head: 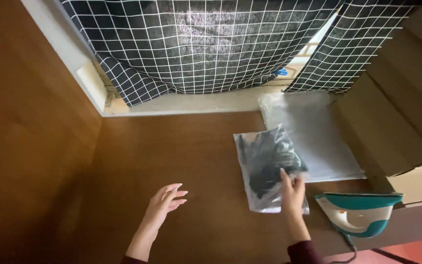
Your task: The person unpacks two separate cardboard boxes containing folded t-shirts. They remove each shirt from a plastic bag, unfold it on a wooden surface, and then hang it on a metal clothing rack using a hanger.
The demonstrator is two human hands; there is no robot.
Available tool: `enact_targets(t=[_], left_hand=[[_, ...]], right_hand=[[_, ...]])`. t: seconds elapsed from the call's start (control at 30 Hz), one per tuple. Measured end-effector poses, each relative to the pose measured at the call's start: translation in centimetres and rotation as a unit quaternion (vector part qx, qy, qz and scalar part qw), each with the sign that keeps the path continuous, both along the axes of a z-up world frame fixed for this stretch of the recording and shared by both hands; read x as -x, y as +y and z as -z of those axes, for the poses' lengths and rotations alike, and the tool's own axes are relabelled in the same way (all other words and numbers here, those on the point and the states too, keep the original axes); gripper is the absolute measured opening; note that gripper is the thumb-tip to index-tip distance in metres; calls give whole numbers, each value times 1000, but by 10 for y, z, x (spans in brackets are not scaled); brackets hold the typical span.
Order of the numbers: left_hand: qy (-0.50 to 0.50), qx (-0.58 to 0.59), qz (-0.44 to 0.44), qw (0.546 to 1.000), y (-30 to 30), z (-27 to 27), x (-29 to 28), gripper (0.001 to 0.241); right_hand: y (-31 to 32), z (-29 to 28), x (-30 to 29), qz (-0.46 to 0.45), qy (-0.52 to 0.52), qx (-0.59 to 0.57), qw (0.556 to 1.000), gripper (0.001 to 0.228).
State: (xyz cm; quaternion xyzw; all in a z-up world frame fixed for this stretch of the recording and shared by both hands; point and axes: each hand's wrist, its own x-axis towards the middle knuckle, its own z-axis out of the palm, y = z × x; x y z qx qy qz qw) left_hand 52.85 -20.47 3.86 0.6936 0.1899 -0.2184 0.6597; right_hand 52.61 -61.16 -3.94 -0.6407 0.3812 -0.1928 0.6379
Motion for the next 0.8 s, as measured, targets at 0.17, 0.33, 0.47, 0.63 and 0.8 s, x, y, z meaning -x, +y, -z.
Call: enact_targets(t=[0.17, 0.33, 0.47, 0.63, 0.8], left_hand=[[4, 64, 42, 997, -4, -8, -37, 72], [43, 61, 17, 997, 0, 14, -60, 96], [57, -157, -13, 986, 23, 122, -61, 70], [-134, -303, -82, 940, 79, 178, -92, 67], [-211, -446, -78, 866, 82, 117, -101, 99]], right_hand=[[88, 5, 7, -270, -226, 341, 872, 82], [136, -40, 29, -513, -260, 256, 777, 67], [95, 9, 21, -433, -138, 285, 844, 38], [12, 76, 16, -266, 53, 315, 910, 51], [44, 29, 11, -207, 226, -29, 951, 80]])
